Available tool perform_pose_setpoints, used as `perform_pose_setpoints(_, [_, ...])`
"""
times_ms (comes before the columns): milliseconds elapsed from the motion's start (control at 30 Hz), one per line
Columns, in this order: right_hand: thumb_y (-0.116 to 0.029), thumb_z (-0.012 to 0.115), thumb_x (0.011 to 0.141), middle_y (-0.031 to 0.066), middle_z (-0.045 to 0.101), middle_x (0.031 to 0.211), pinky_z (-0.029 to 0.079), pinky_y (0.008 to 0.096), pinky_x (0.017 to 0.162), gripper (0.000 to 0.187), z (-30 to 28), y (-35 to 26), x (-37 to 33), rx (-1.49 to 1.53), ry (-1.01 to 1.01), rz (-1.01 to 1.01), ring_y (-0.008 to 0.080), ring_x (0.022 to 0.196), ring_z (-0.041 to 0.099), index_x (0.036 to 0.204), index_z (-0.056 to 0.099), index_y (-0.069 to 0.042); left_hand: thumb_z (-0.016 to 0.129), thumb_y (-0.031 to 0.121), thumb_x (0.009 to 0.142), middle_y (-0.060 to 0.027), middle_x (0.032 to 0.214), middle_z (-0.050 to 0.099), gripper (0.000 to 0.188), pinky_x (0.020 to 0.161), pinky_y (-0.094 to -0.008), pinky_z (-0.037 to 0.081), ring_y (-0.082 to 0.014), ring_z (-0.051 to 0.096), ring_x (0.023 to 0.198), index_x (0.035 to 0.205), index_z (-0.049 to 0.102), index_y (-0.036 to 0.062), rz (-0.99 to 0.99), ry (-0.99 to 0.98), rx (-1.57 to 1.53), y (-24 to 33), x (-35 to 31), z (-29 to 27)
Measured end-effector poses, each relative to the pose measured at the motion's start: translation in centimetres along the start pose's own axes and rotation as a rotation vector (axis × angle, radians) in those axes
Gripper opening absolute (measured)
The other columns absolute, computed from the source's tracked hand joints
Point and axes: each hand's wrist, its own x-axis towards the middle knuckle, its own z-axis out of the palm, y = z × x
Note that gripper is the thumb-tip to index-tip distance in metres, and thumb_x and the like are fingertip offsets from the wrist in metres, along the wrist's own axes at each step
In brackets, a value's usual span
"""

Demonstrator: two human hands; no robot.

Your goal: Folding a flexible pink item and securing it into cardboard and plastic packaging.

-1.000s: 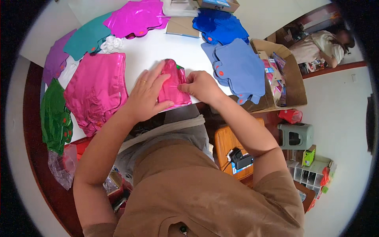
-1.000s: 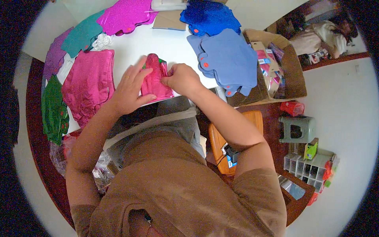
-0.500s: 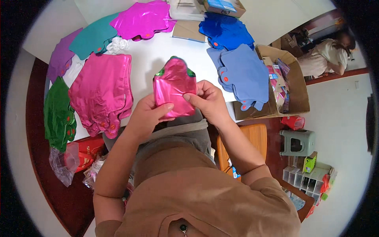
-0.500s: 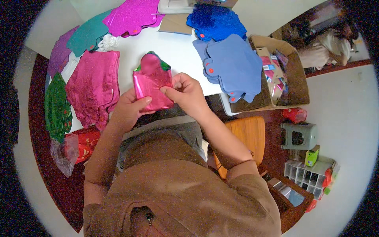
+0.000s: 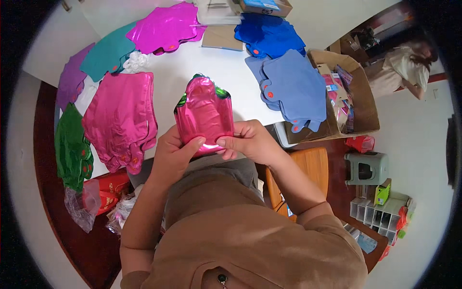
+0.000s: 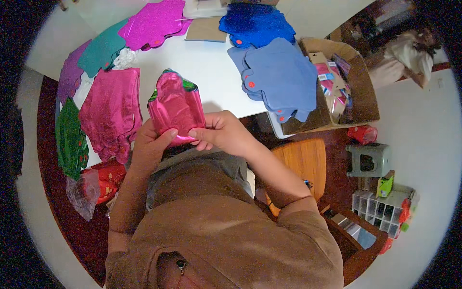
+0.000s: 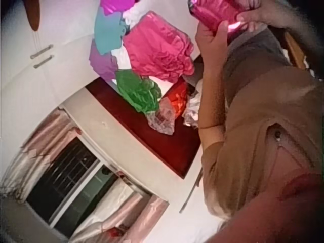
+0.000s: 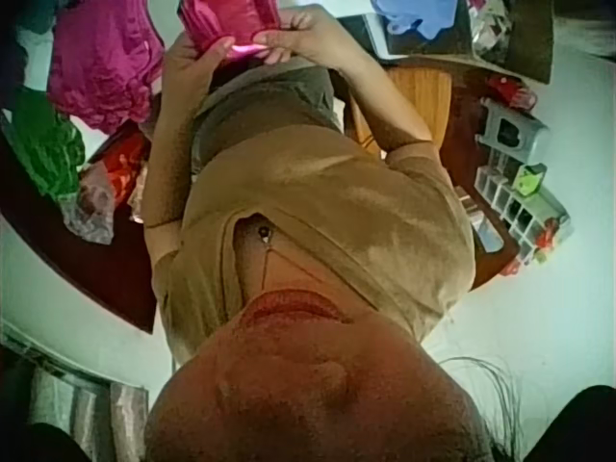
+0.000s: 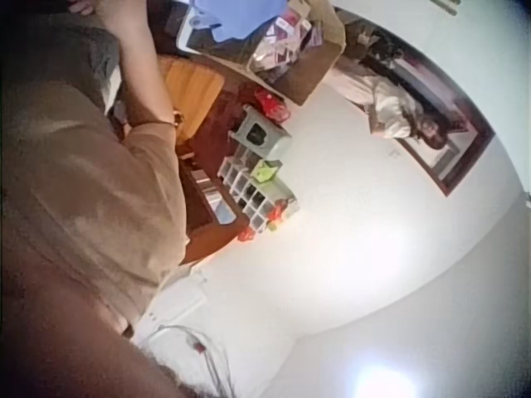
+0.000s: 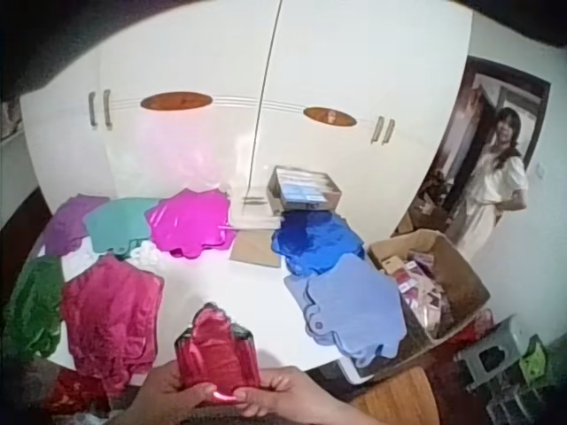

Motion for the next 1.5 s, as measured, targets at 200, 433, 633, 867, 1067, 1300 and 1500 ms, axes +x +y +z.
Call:
perform_pose_setpoints(200, [-0.019, 0.060, 0.092, 0.0004, 0.066, 0.082, 0.049, 0.0218, 0.064, 0.022, -0.4, -0.1, 0.1, -0.022, -0.029, -0.147, 0.0063, 0.070, 0.060, 0.107, 0.065, -0.004, 0.062, 0.004, 0.086, -0.0042, 0.101, 0.065, 0.022, 0.082, -0.0256, 0.047, -0.0086, 0.058, 0.089, 0.108, 0.060, -0.0001, -0.004, -0.009, 0.029, 0.3, -0.3, 0.0])
perform_pose_setpoints(433, [-0.009, 0.056, 0.091, 0.0013, 0.064, 0.080, 0.048, 0.0224, 0.065, 0.018, -1.8, -1.9, 0.2, 0.101, 0.050, -0.289, 0.0070, 0.068, 0.057, 0.105, 0.063, 0.001, 0.061, 0.003, 0.087, -0.0046, 0.102, 0.065, 0.025, 0.084, -0.0249, 0.046, -0.0086, 0.058, 0.092, 0.111, 0.058, -0.0006, -0.012, 0.003, 0.061, 0.6, -0.7, -0.2])
perform_pose_setpoints(633, [-0.004, 0.061, 0.086, -0.0043, 0.055, 0.071, 0.043, 0.0205, 0.058, 0.005, -1.7, -2.7, 0.5, 0.095, 0.028, -0.310, 0.0038, 0.064, 0.051, 0.089, 0.060, -0.001, 0.057, 0.001, 0.088, -0.0071, 0.109, 0.061, 0.034, 0.078, -0.0264, 0.051, -0.0111, 0.059, 0.094, 0.121, 0.049, -0.0005, -0.004, -0.022, 0.003, 0.5, -0.9, 0.9])
perform_pose_setpoints(867, [-0.002, 0.063, 0.083, -0.0052, 0.052, 0.069, 0.040, 0.0204, 0.056, 0.006, -1.5, -3.3, 0.9, 0.019, 0.015, -0.304, 0.0023, 0.062, 0.047, 0.082, 0.057, -0.002, 0.059, 0.000, 0.086, -0.0076, 0.103, 0.060, 0.036, 0.057, -0.0258, 0.055, -0.0108, 0.060, 0.082, 0.120, 0.046, 0.0004, -0.084, -0.085, -0.059, 0.7, -1.3, 0.8])
perform_pose_setpoints(1067, [-0.002, 0.063, 0.083, -0.0046, 0.056, 0.071, 0.039, 0.0189, 0.055, 0.007, -1.1, -2.9, 1.3, 0.081, 0.003, -0.355, 0.0016, 0.063, 0.049, 0.082, 0.056, -0.003, 0.065, 0.003, 0.082, -0.0025, 0.090, 0.062, 0.033, 0.052, -0.0216, 0.048, -0.0060, 0.056, 0.067, 0.112, 0.053, 0.0023, -0.109, -0.039, 0.080, 1.0, -1.3, 0.7])
perform_pose_setpoints(1300, [-0.006, 0.068, 0.083, -0.0029, 0.061, 0.075, 0.039, 0.0160, 0.053, 0.016, -1.6, -4.1, 0.3, -0.010, -0.114, -0.248, 0.0006, 0.061, 0.050, 0.098, 0.064, -0.001, 0.069, 0.006, 0.079, -0.0013, 0.084, 0.061, 0.031, 0.053, -0.0213, 0.046, -0.0054, 0.055, 0.063, 0.107, 0.055, 0.0025, -0.118, -0.002, 0.169, 1.6, -1.3, 0.8])
perform_pose_setpoints(1500, [-0.006, 0.064, 0.084, -0.0037, 0.062, 0.072, 0.042, 0.0191, 0.053, 0.010, -1.4, -4.5, 0.1, -0.089, -0.131, -0.314, 0.0009, 0.062, 0.051, 0.094, 0.066, -0.002, 0.070, 0.005, 0.078, -0.0022, 0.083, 0.061, 0.031, 0.054, -0.0224, 0.047, -0.0061, 0.055, 0.062, 0.104, 0.055, 0.0024, -0.136, -0.027, 0.180, 1.9, -1.2, 1.3])
